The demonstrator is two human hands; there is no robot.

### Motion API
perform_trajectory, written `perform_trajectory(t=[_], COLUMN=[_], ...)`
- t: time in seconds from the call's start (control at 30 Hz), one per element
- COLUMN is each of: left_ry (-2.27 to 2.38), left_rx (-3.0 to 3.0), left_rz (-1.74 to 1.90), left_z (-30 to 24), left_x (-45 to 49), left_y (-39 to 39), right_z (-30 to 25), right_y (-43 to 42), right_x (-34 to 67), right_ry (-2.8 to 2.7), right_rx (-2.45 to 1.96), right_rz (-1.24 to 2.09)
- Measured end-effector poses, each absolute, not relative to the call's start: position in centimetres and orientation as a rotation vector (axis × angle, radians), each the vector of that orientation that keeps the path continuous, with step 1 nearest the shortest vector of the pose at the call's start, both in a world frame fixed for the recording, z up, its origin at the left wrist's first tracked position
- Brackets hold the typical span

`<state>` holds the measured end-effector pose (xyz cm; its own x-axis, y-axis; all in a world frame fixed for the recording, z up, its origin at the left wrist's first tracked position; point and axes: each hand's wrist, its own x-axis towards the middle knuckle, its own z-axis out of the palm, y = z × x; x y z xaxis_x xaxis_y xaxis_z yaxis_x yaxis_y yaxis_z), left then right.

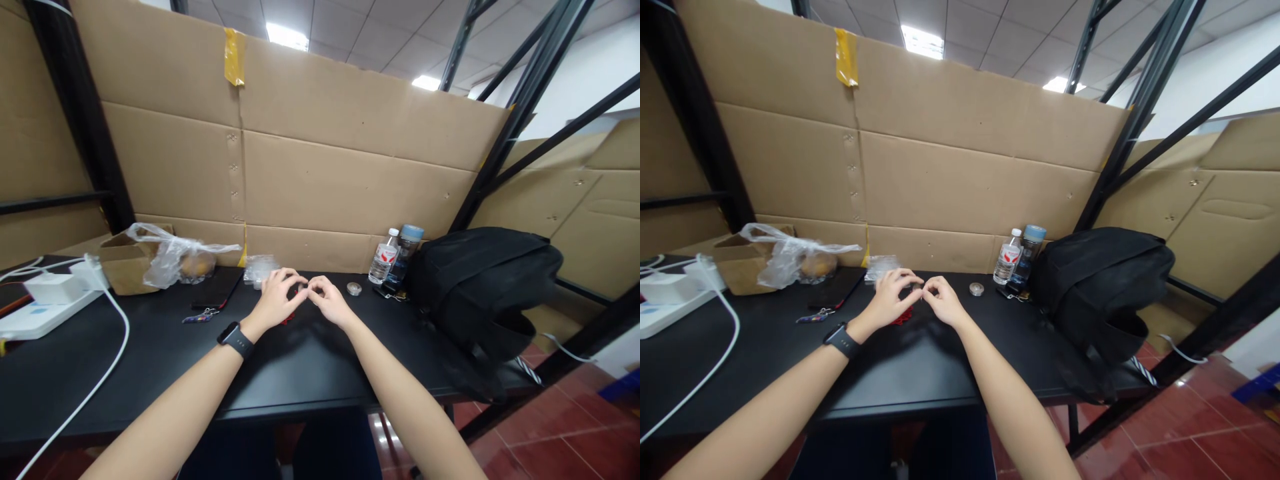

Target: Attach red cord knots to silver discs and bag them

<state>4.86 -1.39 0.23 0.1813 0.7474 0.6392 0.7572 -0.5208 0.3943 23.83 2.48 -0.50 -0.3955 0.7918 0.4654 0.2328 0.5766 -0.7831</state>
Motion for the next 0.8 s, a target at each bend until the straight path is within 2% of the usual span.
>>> perform_trajectory(t=[0.17, 0.37, 0.57, 0.8], left_ry=[-1.543, -1.624, -1.793, -1.870], left_rx=[-2.657, -2.627, -2.325, -2.424], left_rz=[-0.932, -0.927, -0.721, -0.615], left_z=[-1.0, -1.6, -2.2, -4.3], left_x=[4.7, 3.3, -0.4, -2.3], left_y=[-1.0, 0.2, 1.6, 2.5], right_z=[-0.6, -0.7, -0.9, -1.3], right_y=[3.0, 3.5, 4.1, 5.2], right_x=[24.5, 25.8, 26.8, 27.6], right_ry=[-1.968, -2.235, -2.289, -2.200], right_rx=[-0.892, -0.944, -0.920, -0.965], right_rz=[0.703, 0.464, 0.488, 0.466])
